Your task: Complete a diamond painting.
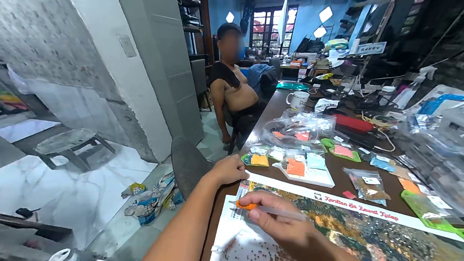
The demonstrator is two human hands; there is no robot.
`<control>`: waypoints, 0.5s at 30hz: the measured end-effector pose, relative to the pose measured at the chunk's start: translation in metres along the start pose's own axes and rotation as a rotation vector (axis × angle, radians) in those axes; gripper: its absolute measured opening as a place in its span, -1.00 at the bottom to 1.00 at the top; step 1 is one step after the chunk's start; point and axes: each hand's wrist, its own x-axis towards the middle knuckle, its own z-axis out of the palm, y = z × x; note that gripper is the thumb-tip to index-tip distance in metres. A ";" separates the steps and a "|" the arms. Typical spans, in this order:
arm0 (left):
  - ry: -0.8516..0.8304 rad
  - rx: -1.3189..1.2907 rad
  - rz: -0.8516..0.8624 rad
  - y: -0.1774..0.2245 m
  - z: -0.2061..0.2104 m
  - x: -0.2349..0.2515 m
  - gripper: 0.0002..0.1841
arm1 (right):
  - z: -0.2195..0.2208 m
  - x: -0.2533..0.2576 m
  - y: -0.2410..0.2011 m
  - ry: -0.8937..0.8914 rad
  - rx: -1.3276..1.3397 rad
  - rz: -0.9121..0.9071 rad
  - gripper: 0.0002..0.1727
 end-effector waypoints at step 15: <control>0.001 0.000 0.001 -0.001 0.002 0.001 -0.69 | 0.026 -0.020 0.011 -0.025 -0.277 -0.235 -0.80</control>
